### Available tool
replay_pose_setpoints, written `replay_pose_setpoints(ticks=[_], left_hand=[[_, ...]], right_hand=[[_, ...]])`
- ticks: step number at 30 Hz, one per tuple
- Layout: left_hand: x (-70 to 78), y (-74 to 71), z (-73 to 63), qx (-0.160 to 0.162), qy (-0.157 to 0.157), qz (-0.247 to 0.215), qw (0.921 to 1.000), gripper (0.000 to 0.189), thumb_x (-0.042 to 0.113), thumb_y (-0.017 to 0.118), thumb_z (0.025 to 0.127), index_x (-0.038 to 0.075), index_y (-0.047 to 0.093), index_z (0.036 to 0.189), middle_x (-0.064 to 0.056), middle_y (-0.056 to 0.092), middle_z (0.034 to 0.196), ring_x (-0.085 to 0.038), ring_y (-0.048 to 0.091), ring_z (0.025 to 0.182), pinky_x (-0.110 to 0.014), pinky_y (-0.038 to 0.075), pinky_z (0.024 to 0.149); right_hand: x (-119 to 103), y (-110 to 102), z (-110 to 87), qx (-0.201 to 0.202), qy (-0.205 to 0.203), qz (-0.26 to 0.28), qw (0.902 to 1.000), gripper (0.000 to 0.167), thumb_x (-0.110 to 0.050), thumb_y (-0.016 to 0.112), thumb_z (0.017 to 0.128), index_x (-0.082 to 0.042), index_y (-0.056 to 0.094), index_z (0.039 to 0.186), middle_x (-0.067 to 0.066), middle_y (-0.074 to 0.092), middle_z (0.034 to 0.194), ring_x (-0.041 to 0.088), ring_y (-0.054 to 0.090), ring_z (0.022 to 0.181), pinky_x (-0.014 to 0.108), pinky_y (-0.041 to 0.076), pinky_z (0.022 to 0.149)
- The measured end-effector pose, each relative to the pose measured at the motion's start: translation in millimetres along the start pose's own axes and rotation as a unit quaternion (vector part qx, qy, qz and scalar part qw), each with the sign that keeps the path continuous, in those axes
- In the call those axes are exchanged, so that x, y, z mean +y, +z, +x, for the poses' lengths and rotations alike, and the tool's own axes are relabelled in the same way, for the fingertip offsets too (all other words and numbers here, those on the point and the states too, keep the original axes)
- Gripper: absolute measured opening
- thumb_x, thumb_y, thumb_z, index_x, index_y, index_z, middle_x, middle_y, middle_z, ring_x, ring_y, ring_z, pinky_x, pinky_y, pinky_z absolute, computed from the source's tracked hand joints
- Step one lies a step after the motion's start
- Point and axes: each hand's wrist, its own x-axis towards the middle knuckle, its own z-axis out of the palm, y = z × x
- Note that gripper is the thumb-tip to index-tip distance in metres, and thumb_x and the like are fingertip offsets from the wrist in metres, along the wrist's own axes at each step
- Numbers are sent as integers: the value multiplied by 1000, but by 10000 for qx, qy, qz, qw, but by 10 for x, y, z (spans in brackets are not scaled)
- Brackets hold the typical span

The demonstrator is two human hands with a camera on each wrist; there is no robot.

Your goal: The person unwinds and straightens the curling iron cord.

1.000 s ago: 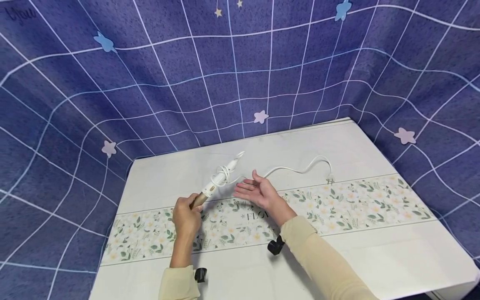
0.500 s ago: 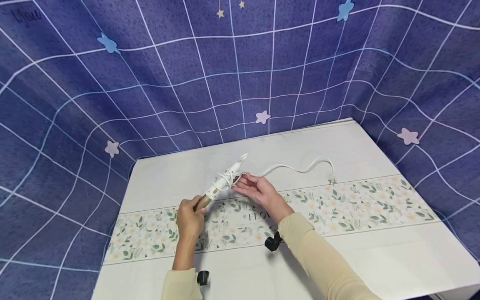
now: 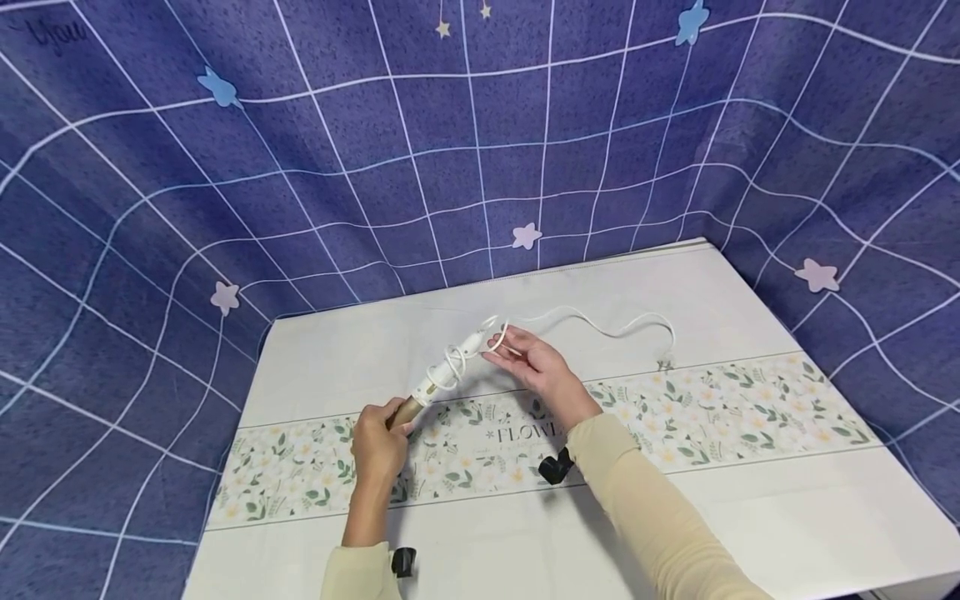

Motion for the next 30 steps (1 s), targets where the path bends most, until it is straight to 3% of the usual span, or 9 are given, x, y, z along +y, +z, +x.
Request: replay_pose_setpoints(ticks=[5,9,13,18,30], left_hand=[[-20,11,-10,-105,-8,36,9999,38,2,70,84,8,67,121,-14,58,105,-33,57,93,-47,42,81],[-34,21,-11,-167,11,35,9999,39,2,70,85,7,65,123,-15,58,106,-33,57,94,-47,42,80],[-60,21,-22,-230,-24,78,9997,39,3,69,85,8,65,123,-16,58,108,-34,57,94,-48,42,79],[-83,19,-31,-298,-36,128,9995,41,3,70,84,8,64,124,-16,59,108,-34,58,94,-46,43,77],[-136,-47,10,-244,-211,169,9993,39,4,68,86,8,64,125,-18,57,109,-34,56,92,-46,41,76]], right_hand=[[-115,9,-23,19,-462,-329,9984,45,7,40,98,1,36,143,14,54,107,24,55,109,51,36,105],[-197,13,-65,21,-768,-417,9962,28,7,43,98,0,51,124,14,56,97,22,59,92,51,39,103],[-304,36,-115,36,-998,-436,9940,21,6,44,97,-1,54,114,14,58,92,24,59,94,51,40,102],[-449,66,-175,146,-1239,-303,9917,22,8,45,96,0,55,114,15,59,91,29,58,100,53,40,101],[-705,-64,-305,58,-1678,66,9858,20,7,45,97,-1,62,103,16,62,85,26,61,90,53,35,104]])
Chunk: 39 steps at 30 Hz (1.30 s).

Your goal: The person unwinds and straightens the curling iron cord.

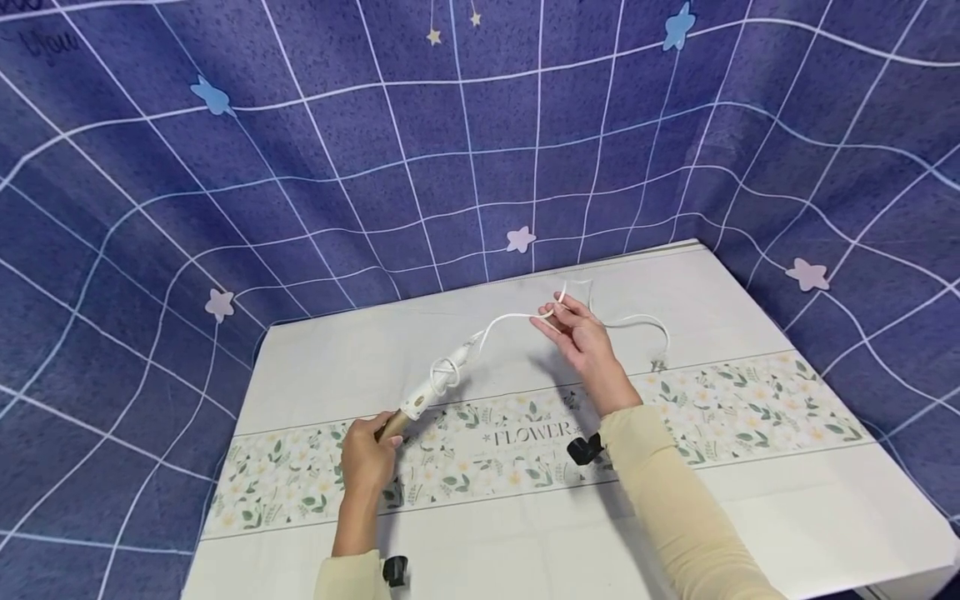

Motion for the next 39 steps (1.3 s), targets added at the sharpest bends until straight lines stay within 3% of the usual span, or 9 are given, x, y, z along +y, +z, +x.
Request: replay_pose_setpoints(ticks=[7,14,25,30,36,39], left_hand=[[-73,-61,9,-88,126,-66,9999,41,2,69,85,9,65,125,-15,57,111,-34,57,97,-45,44,81],[-132,-107,16,-300,576,-116,9978,42,-1,71,83,8,65,124,-15,59,113,-33,57,101,-46,45,87],[-181,-168,10,-336,574,290,9974,47,1,72,81,7,63,126,-13,61,111,-33,58,99,-48,43,86],[-234,-188,21,-240,444,395,9979,45,1,73,81,7,65,124,-16,61,110,-36,59,96,-51,43,81],[-279,-219,31,-237,37,310,9992,44,2,70,84,8,63,127,-20,56,119,-43,56,104,-53,43,84],[-294,-237,31,-177,-174,283,9993,45,3,69,84,8,61,128,-20,56,117,-41,57,101,-51,43,81]], right_hand=[[-121,-68,45,113,-164,-5,9998,18,5,44,98,-2,60,102,15,59,85,25,57,91,50,36,105],[-213,-60,75,17,-456,214,9987,20,4,41,99,2,48,117,16,57,87,24,55,90,51,34,106],[-301,-38,43,-221,-743,670,9947,18,5,41,98,1,50,113,17,58,86,27,58,88,51,32,107],[-359,-32,11,-219,-866,749,9932,17,5,41,99,1,53,110,18,57,88,27,58,92,51,33,107],[-409,-76,-10,-126,-901,907,9917,17,5,41,99,2,52,111,18,56,90,27,57,93,51,30,108],[-416,-126,-11,-16,-882,945,9916,17,5,41,99,2,53,110,19,57,89,28,57,92,51,29,109]])
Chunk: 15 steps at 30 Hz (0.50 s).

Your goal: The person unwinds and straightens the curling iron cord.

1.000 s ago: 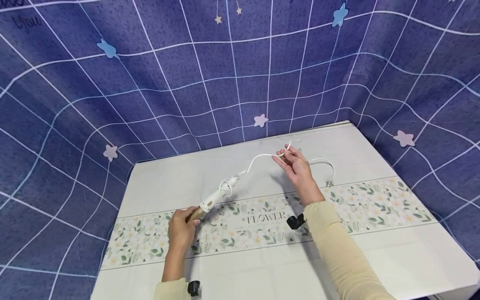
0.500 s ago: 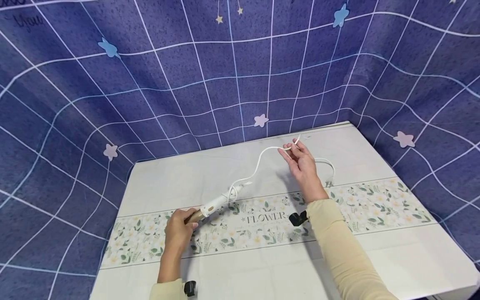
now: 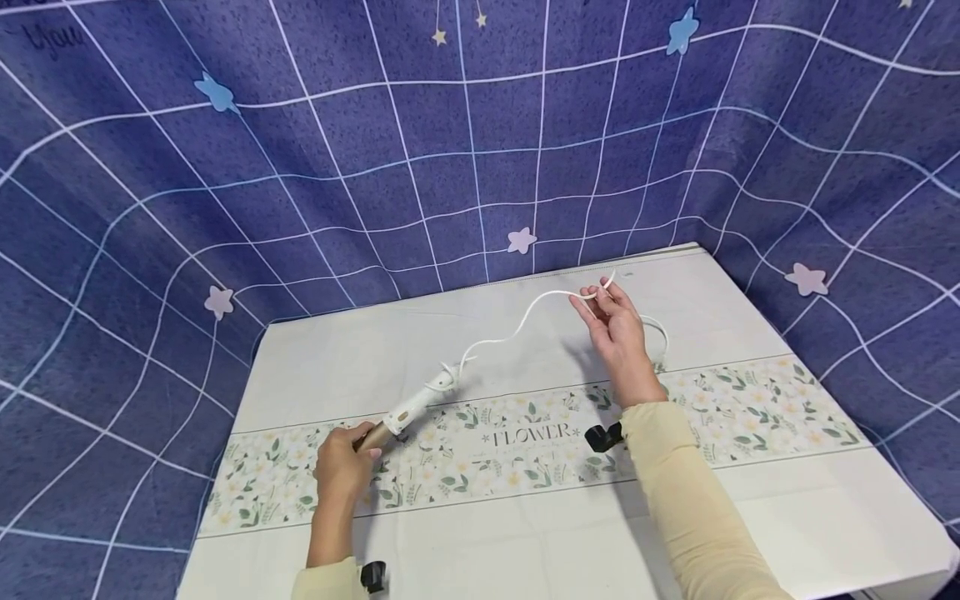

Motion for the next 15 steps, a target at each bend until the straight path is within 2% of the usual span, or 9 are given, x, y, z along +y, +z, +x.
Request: replay_pose_setpoints(ticks=[6,11,15], left_hand=[[-42,-60,-25,279,-194,-74,9994,45,3,69,84,4,61,128,-25,55,115,-43,56,96,-52,39,78],[-65,-106,-40,516,-170,-159,9984,43,2,68,86,2,60,128,-28,54,112,-47,56,94,-51,42,73],[-70,-116,-35,616,-117,-227,9978,42,2,68,86,2,60,128,-28,55,109,-45,57,93,-49,43,73]], right_hand=[[3,-82,-13,154,-36,-94,9998,16,5,39,99,2,50,112,19,57,86,27,57,90,51,28,110],[42,-167,9,285,98,-405,9987,18,4,38,100,-1,50,112,17,55,89,26,55,94,49,30,109],[109,-253,43,452,219,-684,9964,17,3,38,100,-2,50,111,16,56,87,25,56,90,49,32,108]])
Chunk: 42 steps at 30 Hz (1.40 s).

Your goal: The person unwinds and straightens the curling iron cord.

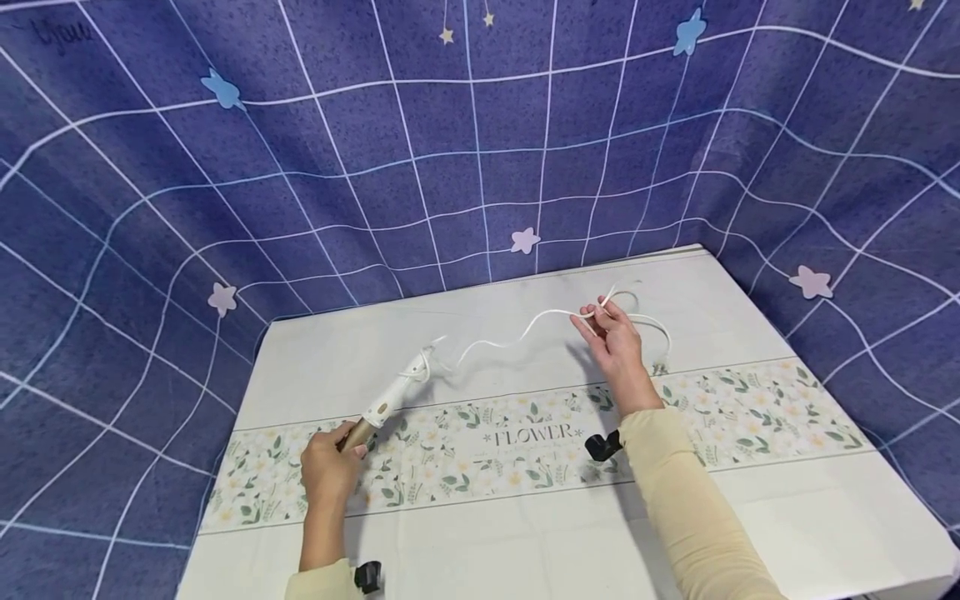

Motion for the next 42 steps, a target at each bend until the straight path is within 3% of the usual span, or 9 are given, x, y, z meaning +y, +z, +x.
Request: replay_pose_setpoints(ticks=[6,17,23,29,36,42], left_hand=[[11,12,18,175,-29,-122,9998,40,2,69,85,2,63,125,-24,55,106,-40,57,90,-46,43,70],[42,1,16,192,30,-247,9995,38,1,68,86,1,63,123,-26,58,107,-41,58,93,-48,45,75],[67,9,22,201,-33,-210,9996,40,1,68,86,1,62,125,-26,59,107,-41,59,93,-48,46,76],[82,17,35,131,-116,-245,9995,40,2,67,87,1,61,127,-26,58,110,-42,59,95,-49,46,78],[95,6,34,-42,-114,-224,9997,41,2,66,88,2,59,129,-25,56,110,-42,59,97,-49,47,78],[112,18,37,1,-38,-239,9997,39,2,67,88,3,62,126,-23,55,110,-42,59,97,-49,47,78]], right_hand=[[98,-97,31,149,91,-267,9995,18,2,37,101,-3,49,113,14,55,89,24,55,91,49,33,108],[232,-197,33,371,351,-626,9967,20,4,40,100,-4,52,113,14,58,88,22,57,87,49,34,107],[280,-240,16,470,581,-813,9939,27,4,41,99,-4,52,123,13,60,91,23,59,93,48,36,106],[297,-250,5,662,643,-1247,9879,42,2,44,99,-3,42,141,10,63,88,24,61,102,47,38,104],[283,-283,-20,783,797,-1539,9818,44,3,47,98,-3,42,142,10,65,87,23,63,99,48,39,104],[273,-319,-72,794,833,-1948,9741,48,2,48,98,-1,38,145,7,68,88,21,66,92,48,40,102]])
